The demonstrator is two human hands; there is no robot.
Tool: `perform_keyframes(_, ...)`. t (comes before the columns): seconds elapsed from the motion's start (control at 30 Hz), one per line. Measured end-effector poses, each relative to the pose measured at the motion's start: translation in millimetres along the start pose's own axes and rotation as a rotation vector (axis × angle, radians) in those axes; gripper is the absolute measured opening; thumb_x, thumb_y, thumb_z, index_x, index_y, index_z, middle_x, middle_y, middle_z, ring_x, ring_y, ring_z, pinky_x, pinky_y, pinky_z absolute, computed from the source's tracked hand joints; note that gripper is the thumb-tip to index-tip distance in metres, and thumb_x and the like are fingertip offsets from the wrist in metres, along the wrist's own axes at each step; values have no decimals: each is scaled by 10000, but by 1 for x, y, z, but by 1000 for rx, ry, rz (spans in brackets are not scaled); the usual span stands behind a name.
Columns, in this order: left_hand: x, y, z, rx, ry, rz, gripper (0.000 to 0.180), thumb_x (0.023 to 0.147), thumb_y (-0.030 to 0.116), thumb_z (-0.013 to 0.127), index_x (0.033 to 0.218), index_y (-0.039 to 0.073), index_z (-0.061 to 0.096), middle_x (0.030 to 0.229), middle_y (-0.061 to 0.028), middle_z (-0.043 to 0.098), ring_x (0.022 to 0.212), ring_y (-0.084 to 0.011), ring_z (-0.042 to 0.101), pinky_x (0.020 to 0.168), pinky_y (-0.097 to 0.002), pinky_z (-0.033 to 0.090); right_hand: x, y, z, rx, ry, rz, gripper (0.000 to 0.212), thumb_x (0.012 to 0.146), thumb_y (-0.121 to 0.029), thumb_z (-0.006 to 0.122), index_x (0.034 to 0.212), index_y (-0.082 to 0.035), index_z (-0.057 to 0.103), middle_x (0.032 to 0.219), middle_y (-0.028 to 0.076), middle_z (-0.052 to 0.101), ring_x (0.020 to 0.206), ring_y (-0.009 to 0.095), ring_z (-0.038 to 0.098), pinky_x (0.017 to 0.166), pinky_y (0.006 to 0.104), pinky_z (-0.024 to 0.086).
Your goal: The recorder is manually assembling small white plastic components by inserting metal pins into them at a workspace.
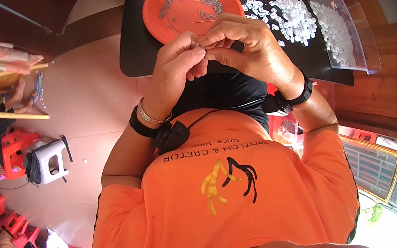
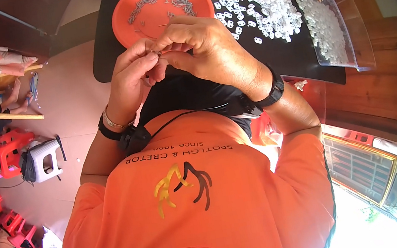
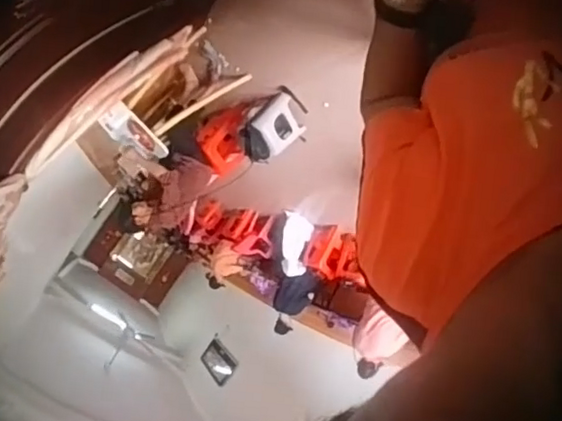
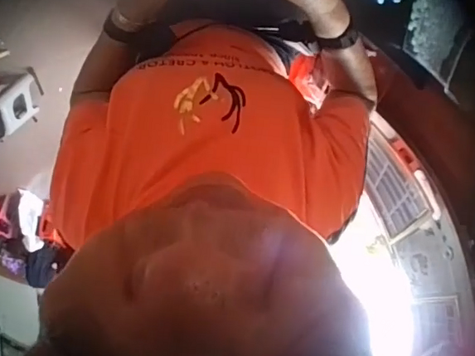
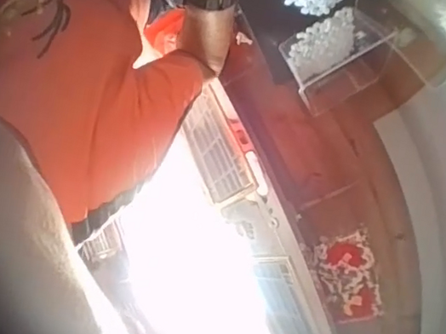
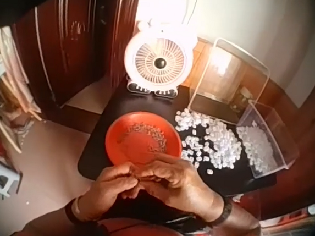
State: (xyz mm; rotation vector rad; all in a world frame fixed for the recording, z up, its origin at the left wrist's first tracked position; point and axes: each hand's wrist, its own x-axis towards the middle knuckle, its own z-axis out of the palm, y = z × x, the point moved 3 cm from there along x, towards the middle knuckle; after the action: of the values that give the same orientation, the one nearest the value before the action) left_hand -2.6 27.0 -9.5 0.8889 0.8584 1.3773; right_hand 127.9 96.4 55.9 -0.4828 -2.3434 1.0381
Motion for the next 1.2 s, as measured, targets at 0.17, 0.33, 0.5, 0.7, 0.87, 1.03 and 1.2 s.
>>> perform_keyframes(0.17,-10,9,-24,101,172,7,141,887,156,508,830,35,554,658,-1,531,570,-58,441,504,-199,319,34,7,-1,-179,-129,-105,80,769,-37,672,847,-49,659,786,65,636,703,209,633,618,300,494)
perform_keyframes(0.33,-16,11,-38,-64,265,45,132,885,140,521,808,37,551,640,-4,504,564,-58,432,503,-200,318,76,50,15,-364,-266,-96,135,807,-70,624,932,-31,653,804,79,622,740,210,593,677,300,464)
perform_keyframes(0.5,-20,8,-47,75,311,44,156,903,168,457,811,49,497,655,-25,498,567,-72,422,530,-205,315,86,67,42,-638,-342,-108,157,763,-125,616,889,-41,659,861,114,644,807,298,611,716,383,480)
perform_keyframes(0.7,-18,8,-45,35,290,58,118,869,133,511,796,47,546,636,8,516,569,-52,444,508,-200,323,97,65,50,-723,-376,-89,164,751,-120,565,862,-48,660,791,132,642,754,316,614,686,414,481)
perform_keyframes(0.87,-19,12,-39,27,284,82,118,863,128,520,791,38,546,631,8,516,564,-51,437,508,-200,324,94,64,45,-731,-409,11,158,743,-127,568,840,-15,625,740,153,615,696,306,601,646,377,482)
perform_keyframes(1.03,-15,18,-25,98,235,119,122,863,122,521,792,24,540,623,10,504,561,-53,419,511,-202,322,71,51,12,-155,-196,65,136,813,-79,589,926,-15,630,778,61,621,721,172,589,703,291,479)
perform_keyframes(1.2,-5,22,-7,230,200,196,148,889,135,512,792,23,530,617,11,482,568,-50,393,521,-210,315,37,33,-7,475,-222,224,138,899,-46,559,1003,0,636,849,22,629,769,95,580,725,231,486)
